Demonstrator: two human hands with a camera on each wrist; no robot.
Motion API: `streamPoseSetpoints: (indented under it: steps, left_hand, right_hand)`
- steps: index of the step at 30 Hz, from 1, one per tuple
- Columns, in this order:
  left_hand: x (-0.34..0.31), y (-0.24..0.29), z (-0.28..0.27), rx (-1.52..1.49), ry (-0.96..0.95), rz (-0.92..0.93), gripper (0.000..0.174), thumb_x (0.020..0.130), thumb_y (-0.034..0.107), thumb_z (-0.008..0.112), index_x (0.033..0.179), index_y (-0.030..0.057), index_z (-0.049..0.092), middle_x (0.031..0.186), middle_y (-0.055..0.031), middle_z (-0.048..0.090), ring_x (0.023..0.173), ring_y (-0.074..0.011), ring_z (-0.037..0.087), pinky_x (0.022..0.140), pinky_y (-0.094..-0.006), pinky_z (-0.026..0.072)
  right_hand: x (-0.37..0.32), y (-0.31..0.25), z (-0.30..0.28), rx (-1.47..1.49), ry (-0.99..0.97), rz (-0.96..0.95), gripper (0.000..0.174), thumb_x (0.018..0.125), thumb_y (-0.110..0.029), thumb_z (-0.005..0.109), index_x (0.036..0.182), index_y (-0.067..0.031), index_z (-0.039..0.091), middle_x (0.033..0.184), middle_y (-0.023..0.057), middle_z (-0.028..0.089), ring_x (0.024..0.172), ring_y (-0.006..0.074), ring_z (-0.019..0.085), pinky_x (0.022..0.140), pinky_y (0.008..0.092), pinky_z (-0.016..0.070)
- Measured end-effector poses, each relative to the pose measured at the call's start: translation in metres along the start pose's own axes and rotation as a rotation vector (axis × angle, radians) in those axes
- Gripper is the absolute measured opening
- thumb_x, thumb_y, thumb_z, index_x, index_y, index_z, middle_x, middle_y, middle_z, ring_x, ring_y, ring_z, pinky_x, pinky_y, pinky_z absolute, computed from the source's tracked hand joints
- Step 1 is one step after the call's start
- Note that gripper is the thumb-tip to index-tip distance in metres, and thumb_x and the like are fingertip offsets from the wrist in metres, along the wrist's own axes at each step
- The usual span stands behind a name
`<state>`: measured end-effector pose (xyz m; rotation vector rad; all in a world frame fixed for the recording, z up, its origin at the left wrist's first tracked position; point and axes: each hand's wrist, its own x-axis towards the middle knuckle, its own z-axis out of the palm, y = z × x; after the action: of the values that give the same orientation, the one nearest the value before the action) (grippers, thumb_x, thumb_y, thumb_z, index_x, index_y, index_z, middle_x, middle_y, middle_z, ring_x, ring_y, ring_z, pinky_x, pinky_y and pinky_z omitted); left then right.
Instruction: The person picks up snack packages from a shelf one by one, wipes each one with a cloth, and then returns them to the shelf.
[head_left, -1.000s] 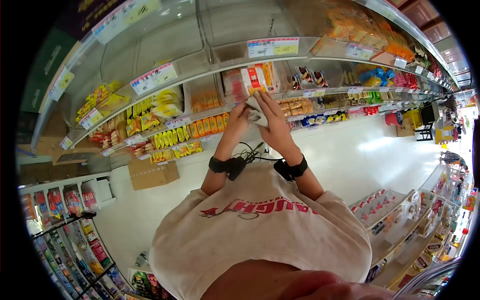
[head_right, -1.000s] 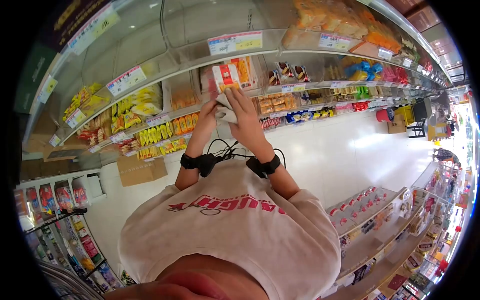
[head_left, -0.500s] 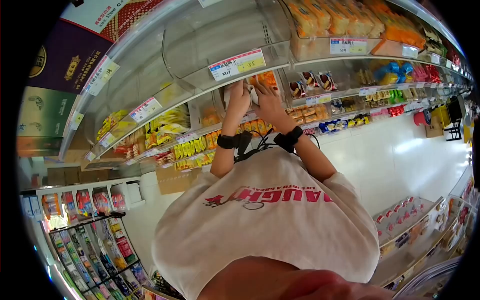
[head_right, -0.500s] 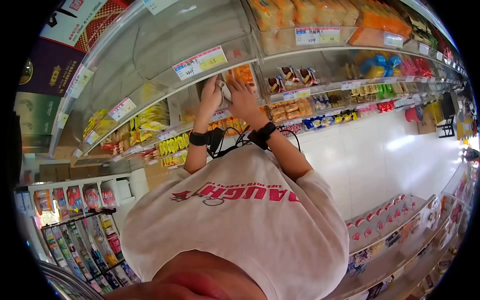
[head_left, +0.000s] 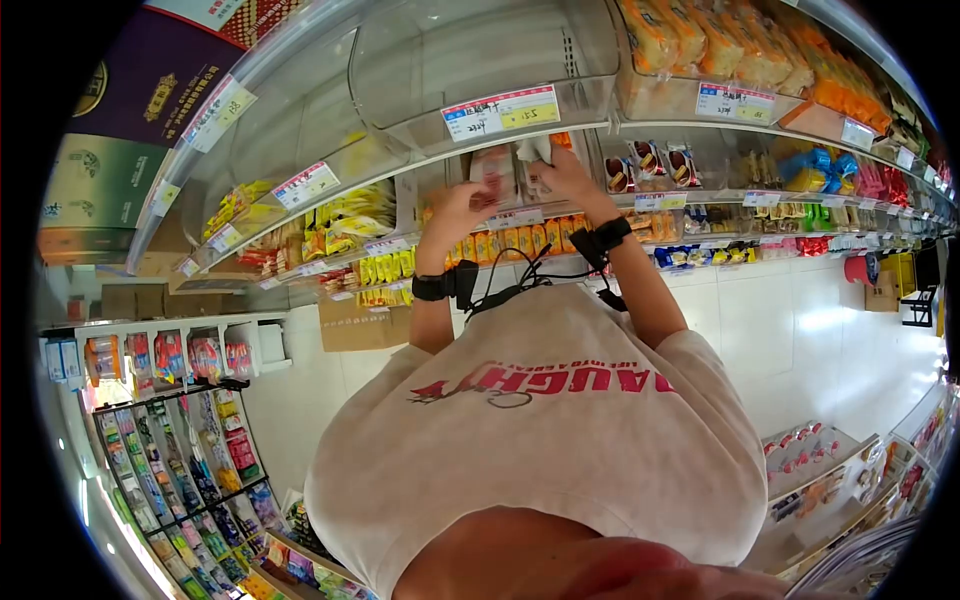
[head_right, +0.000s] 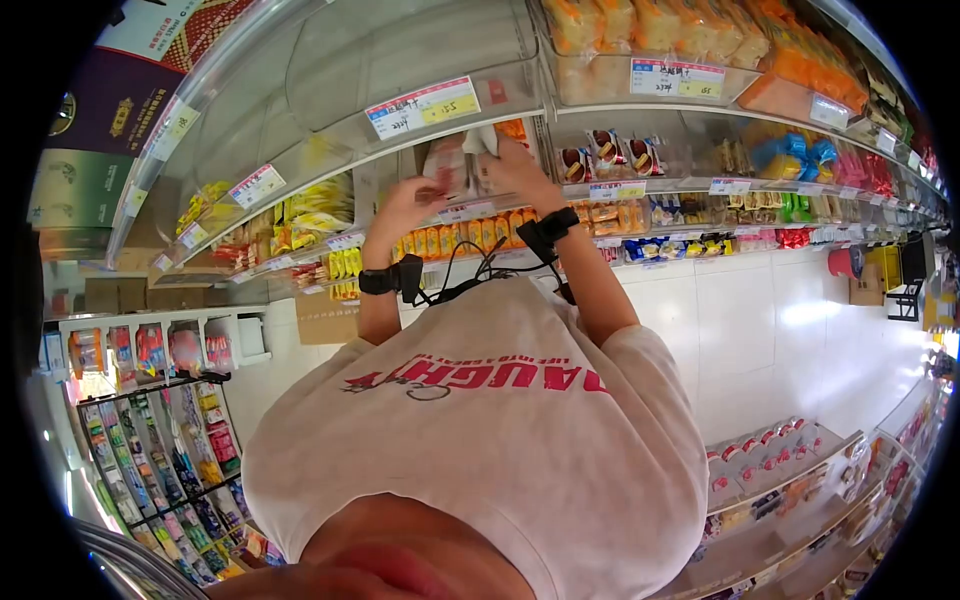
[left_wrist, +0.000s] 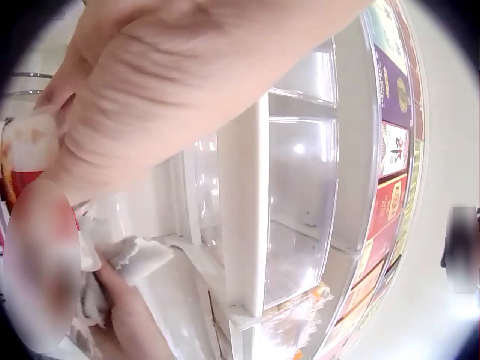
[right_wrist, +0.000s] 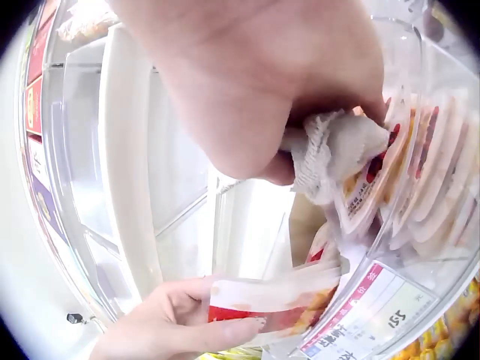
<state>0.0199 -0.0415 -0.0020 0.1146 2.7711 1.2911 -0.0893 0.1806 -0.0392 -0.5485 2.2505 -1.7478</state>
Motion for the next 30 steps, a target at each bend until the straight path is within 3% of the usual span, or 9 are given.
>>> streamPoseSetpoints:
  steps: [1,4,11,14,20,21,24,25,30]
  left_hand:
    - [0.001,-0.006,-0.001,0.003,0.003,0.010,0.031,0.086,0.013,0.076,0.111,-0.0032,0.067,0.107,-0.0166,0.070,0.090,-0.0176,0.068,0.083,-0.0302,0.0538]
    - [-0.006,0.011,-0.006,0.114,0.049,-0.028,0.020,0.089,0.010,0.071,0.105,-0.0023,0.070,0.101,-0.0161,0.070,0.087,-0.0184,0.068,0.079,-0.0308,0.0536]
    - [-0.024,0.034,-0.003,-0.015,0.334,0.202,0.012,0.091,0.004,0.067,0.099,-0.0017,0.072,0.088,-0.0128,0.067,0.079,-0.0206,0.066,0.071,-0.0334,0.0503]
    - [-0.038,0.041,-0.009,0.080,0.411,0.258,0.011,0.087,0.010,0.070,0.095,0.0027,0.074,0.095,-0.0117,0.069,0.081,-0.0319,0.066,0.072,-0.0369,0.0508]
    - [-0.069,0.062,-0.009,-0.042,0.522,0.447,0.021,0.084,0.002,0.073,0.105,0.0026,0.072,0.091,-0.0075,0.068,0.080,-0.0207,0.065,0.070,-0.0318,0.0495]
    - [-0.073,0.067,-0.008,-0.114,0.568,0.366,0.021,0.084,0.003,0.074,0.105,0.0018,0.071,0.092,-0.0082,0.068,0.082,-0.0197,0.066,0.071,-0.0314,0.0500]
    - [-0.087,0.072,-0.004,-0.404,0.611,0.180,0.019,0.087,0.006,0.073,0.105,-0.0001,0.067,0.094,-0.0073,0.069,0.084,-0.0138,0.065,0.072,-0.0276,0.0496]
    - [-0.092,0.065,-0.003,-0.548,0.570,0.155,0.018,0.090,0.006,0.072,0.106,-0.0002,0.066,0.093,-0.0049,0.069,0.083,-0.0099,0.062,0.072,-0.0247,0.0482]
    - [-0.110,0.036,-0.004,-0.703,0.645,0.077,0.015,0.095,0.012,0.069,0.095,-0.0006,0.062,0.086,-0.0002,0.064,0.077,-0.0030,0.053,0.069,-0.0191,0.0426]
  right_hand:
    - [-0.002,-0.003,-0.001,-0.007,0.022,0.009,0.039,0.087,-0.020,0.061,0.122,-0.0025,0.059,0.116,0.0247,0.060,0.105,0.0448,0.059,0.091,0.0457,0.0483]
    - [-0.019,-0.011,0.004,-0.148,0.244,-0.337,0.035,0.087,-0.018,0.061,0.117,-0.0019,0.061,0.121,0.0246,0.059,0.108,0.0430,0.060,0.090,0.0447,0.0490]
    - [-0.057,-0.060,0.032,0.134,0.000,-0.530,0.035,0.078,-0.001,0.059,0.114,0.0019,0.061,0.117,0.0217,0.059,0.106,0.0399,0.058,0.092,0.0407,0.0478]
    - [-0.067,-0.068,0.038,0.068,0.002,-0.458,0.037,0.076,0.001,0.059,0.113,0.0022,0.062,0.111,0.0194,0.062,0.100,0.0389,0.060,0.088,0.0379,0.0483]
    - [-0.087,-0.084,0.042,0.016,0.031,-0.349,0.034,0.075,0.003,0.063,0.109,0.0016,0.063,0.089,0.0139,0.064,0.083,0.0315,0.062,0.078,0.0342,0.0478]
    - [-0.092,-0.092,0.047,0.032,0.057,-0.323,0.030,0.076,0.002,0.065,0.107,0.0018,0.063,0.089,0.0111,0.064,0.083,0.0231,0.061,0.074,0.0333,0.0481]
    - [-0.107,-0.113,0.060,0.284,0.128,-0.170,0.025,0.080,0.002,0.065,0.105,0.0020,0.062,0.091,0.0063,0.064,0.083,0.0160,0.058,0.073,0.0308,0.0475]
    - [-0.108,-0.111,0.065,0.358,0.145,-0.230,0.019,0.087,-0.003,0.068,0.104,0.0011,0.061,0.093,0.0029,0.063,0.085,0.0115,0.055,0.074,0.0285,0.0468]
    - [-0.119,-0.131,0.089,0.337,0.307,-0.168,0.026,0.096,-0.020,0.067,0.111,-0.0001,0.061,0.099,0.0026,0.063,0.089,0.0103,0.055,0.078,0.0272,0.0467]
